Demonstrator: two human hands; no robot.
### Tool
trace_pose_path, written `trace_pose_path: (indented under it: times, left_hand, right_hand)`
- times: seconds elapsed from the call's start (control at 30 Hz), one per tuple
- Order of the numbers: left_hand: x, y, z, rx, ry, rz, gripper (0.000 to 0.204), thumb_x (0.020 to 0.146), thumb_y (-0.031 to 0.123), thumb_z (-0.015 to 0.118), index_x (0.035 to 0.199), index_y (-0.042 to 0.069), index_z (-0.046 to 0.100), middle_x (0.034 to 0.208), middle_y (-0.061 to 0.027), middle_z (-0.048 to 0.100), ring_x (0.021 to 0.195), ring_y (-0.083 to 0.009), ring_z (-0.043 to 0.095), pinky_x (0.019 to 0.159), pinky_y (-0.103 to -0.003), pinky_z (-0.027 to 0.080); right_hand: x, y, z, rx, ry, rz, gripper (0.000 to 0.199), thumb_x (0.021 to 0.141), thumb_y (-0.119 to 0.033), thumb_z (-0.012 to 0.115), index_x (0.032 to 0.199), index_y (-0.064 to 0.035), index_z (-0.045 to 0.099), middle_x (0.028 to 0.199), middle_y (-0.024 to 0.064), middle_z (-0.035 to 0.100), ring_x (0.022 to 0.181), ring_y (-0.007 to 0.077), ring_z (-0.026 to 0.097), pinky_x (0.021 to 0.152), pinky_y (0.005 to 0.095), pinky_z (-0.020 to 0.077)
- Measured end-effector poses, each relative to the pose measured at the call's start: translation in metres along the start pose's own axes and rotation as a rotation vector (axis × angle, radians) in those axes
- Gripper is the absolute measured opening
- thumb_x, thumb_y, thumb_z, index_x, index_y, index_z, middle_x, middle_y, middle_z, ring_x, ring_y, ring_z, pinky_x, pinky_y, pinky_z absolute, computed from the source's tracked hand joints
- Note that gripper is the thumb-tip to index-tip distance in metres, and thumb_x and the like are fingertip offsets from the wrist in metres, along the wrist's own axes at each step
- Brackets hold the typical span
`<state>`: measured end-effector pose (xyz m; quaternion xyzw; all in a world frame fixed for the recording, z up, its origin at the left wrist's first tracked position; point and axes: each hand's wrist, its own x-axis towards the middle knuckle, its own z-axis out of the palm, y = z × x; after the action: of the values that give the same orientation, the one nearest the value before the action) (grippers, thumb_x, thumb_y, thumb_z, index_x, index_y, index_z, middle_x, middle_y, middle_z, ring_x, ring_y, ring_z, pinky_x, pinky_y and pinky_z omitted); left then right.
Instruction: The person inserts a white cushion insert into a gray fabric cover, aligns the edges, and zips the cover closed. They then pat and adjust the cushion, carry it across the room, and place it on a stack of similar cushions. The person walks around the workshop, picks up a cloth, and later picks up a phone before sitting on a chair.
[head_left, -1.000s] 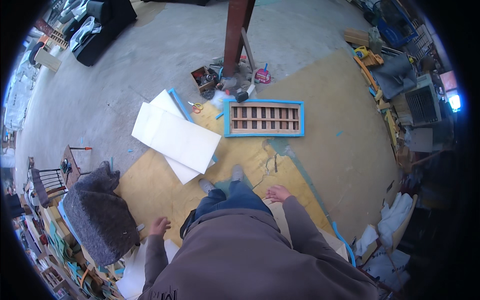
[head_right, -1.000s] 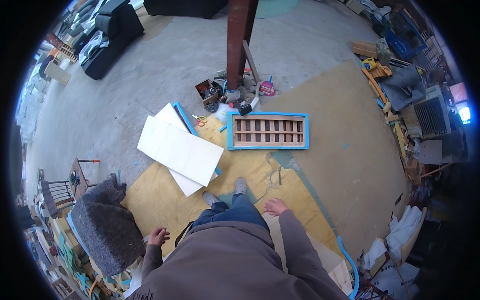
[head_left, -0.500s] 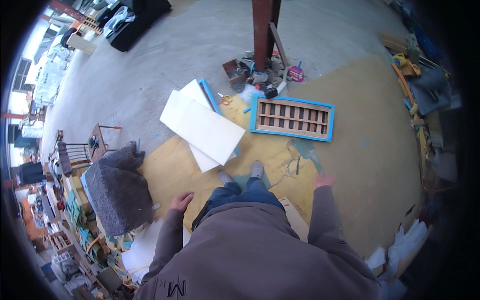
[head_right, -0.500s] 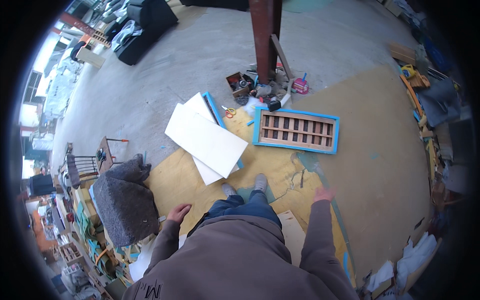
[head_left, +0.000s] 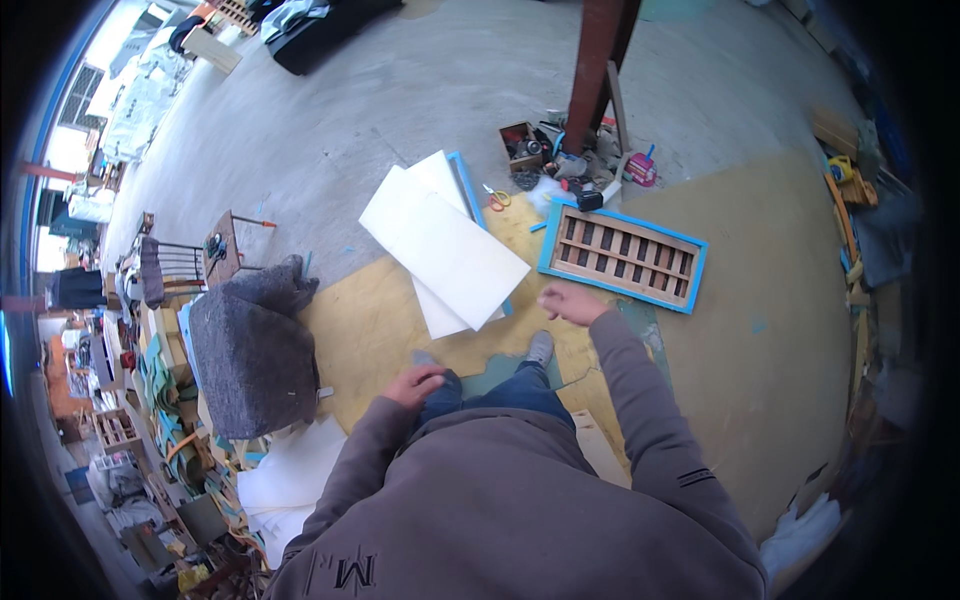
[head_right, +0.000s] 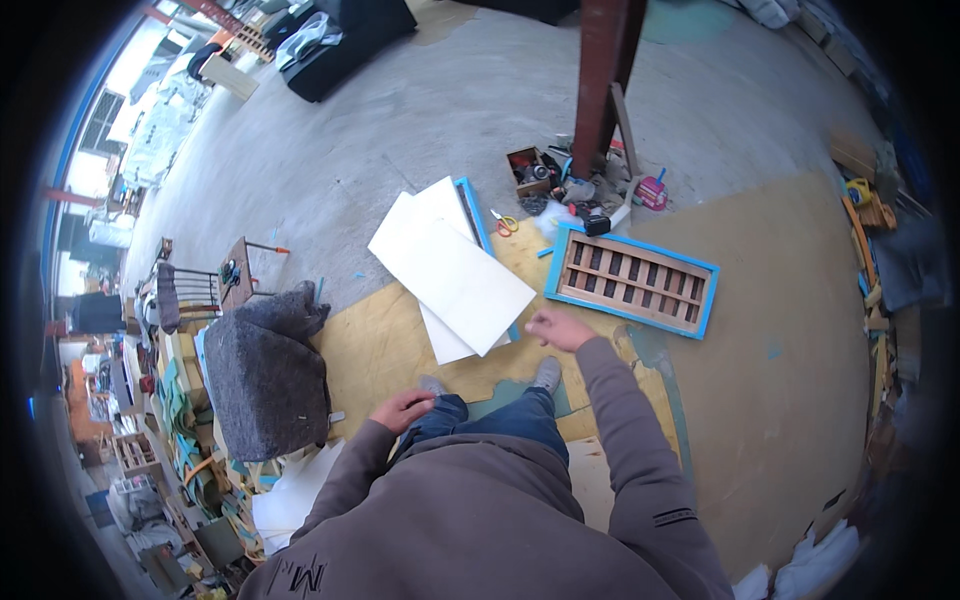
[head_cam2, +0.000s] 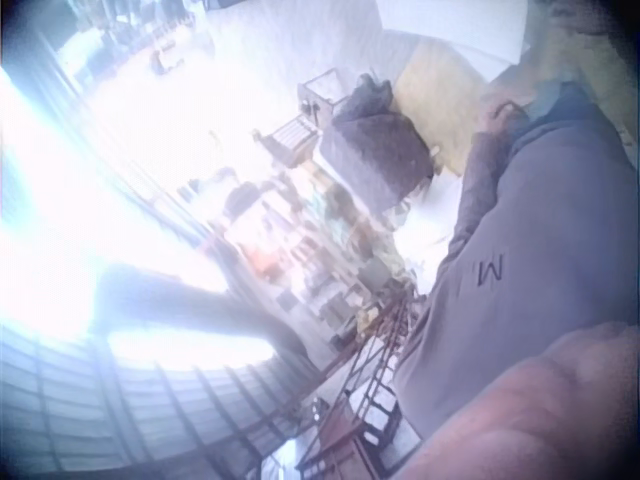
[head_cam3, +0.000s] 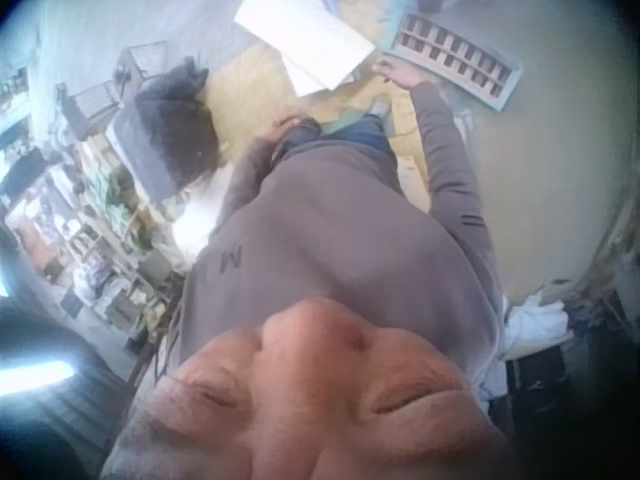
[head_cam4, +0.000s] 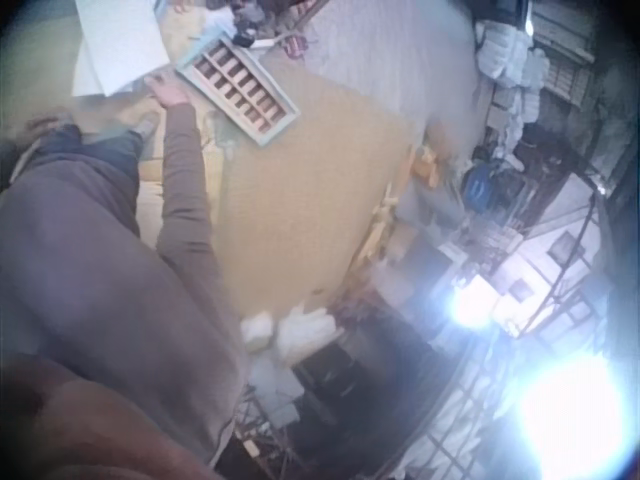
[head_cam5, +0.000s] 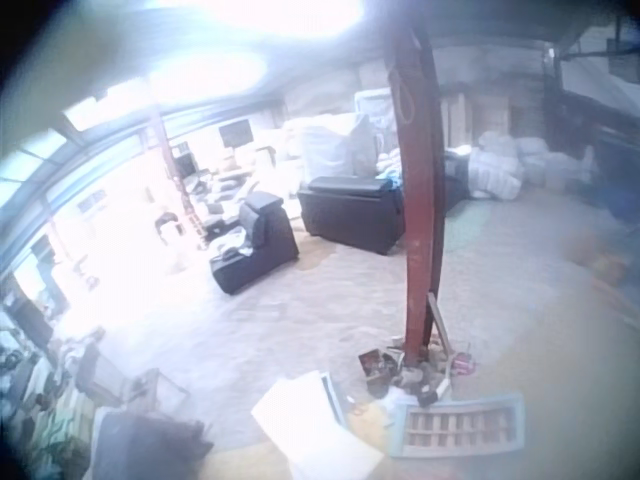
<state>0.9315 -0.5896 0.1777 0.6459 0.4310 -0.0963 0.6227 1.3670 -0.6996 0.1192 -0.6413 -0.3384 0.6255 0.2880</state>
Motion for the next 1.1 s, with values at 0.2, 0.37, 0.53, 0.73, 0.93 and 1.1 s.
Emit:
trace_pose_path:
  times: [0.2, 0.37, 0.53, 0.73, 0.93, 1.1]
  left_hand:
    - [-0.092, -0.22, -0.091, -0.169, 0.473, -0.346, 0.035, 0.109, 0.026, 0.067, 0.129, -0.003, 0.071, 0.11, -0.0137, 0.079, 0.1, -0.0224, 0.077, 0.087, -0.038, 0.063]
    - [-0.168, -0.345, -0.122, -0.351, 0.445, -0.656, 0.038, 0.106, 0.036, 0.067, 0.127, 0.003, 0.072, 0.107, -0.0115, 0.081, 0.09, -0.0238, 0.08, 0.065, -0.036, 0.057]
    - [-0.191, -0.412, -0.199, -0.384, 0.267, -0.722, 0.038, 0.106, 0.038, 0.066, 0.13, 0.008, 0.072, 0.11, -0.009, 0.082, 0.084, -0.0227, 0.081, 0.061, -0.035, 0.054]
    - [-0.16, -0.459, -0.396, -0.222, 0.583, -0.318, 0.023, 0.105, 0.024, 0.071, 0.114, 0.003, 0.076, 0.094, -0.0053, 0.076, 0.077, -0.0155, 0.071, 0.07, -0.032, 0.058]
    - [-0.117, -0.401, -0.523, -0.517, 0.926, -0.145, 0.027, 0.106, 0.022, 0.069, 0.124, 0.002, 0.075, 0.097, -0.0051, 0.076, 0.082, -0.0114, 0.069, 0.071, -0.027, 0.055]
    - [-0.102, -0.412, -0.52, -0.41, 0.687, -0.106, 0.03, 0.105, 0.028, 0.069, 0.121, 0.002, 0.075, 0.091, -0.0047, 0.075, 0.081, -0.0144, 0.068, 0.078, -0.033, 0.056]
  right_hand:
    - [0.047, 0.075, 0.108, -0.234, 0.161, 0.165, 0.044, 0.098, -0.042, 0.07, 0.117, -0.0019, 0.072, 0.112, 0.0224, 0.077, 0.105, 0.0378, 0.073, 0.091, 0.0452, 0.0567]
    - [0.063, 0.116, 0.154, -0.298, 0.081, 0.362, 0.041, 0.097, -0.039, 0.071, 0.114, -0.0009, 0.073, 0.104, 0.0186, 0.076, 0.089, 0.0266, 0.075, 0.084, 0.0409, 0.0574]
    - [0.09, 0.082, 0.216, 0.153, 0.416, 0.484, 0.033, 0.101, -0.033, 0.069, 0.119, -0.0051, 0.071, 0.101, 0.009, 0.074, 0.082, 0.0184, 0.075, 0.068, 0.0319, 0.0537]
    - [0.19, -0.047, 0.316, 0.046, 0.2, 0.438, 0.033, 0.102, -0.033, 0.069, 0.121, -0.006, 0.07, 0.104, 0.0055, 0.073, 0.087, 0.0153, 0.074, 0.066, 0.0289, 0.0519]
    - [0.298, -0.169, 0.369, -0.066, 0.024, 0.275, 0.032, 0.104, -0.034, 0.068, 0.121, -0.0071, 0.071, 0.106, 0.0047, 0.075, 0.097, 0.0159, 0.076, 0.071, 0.0323, 0.0533]
    - [0.384, -0.189, 0.376, -0.116, 0.032, 0.39, 0.027, 0.104, -0.031, 0.068, 0.119, -0.0091, 0.07, 0.107, 0.0056, 0.075, 0.093, 0.0194, 0.078, 0.068, 0.0336, 0.0541]
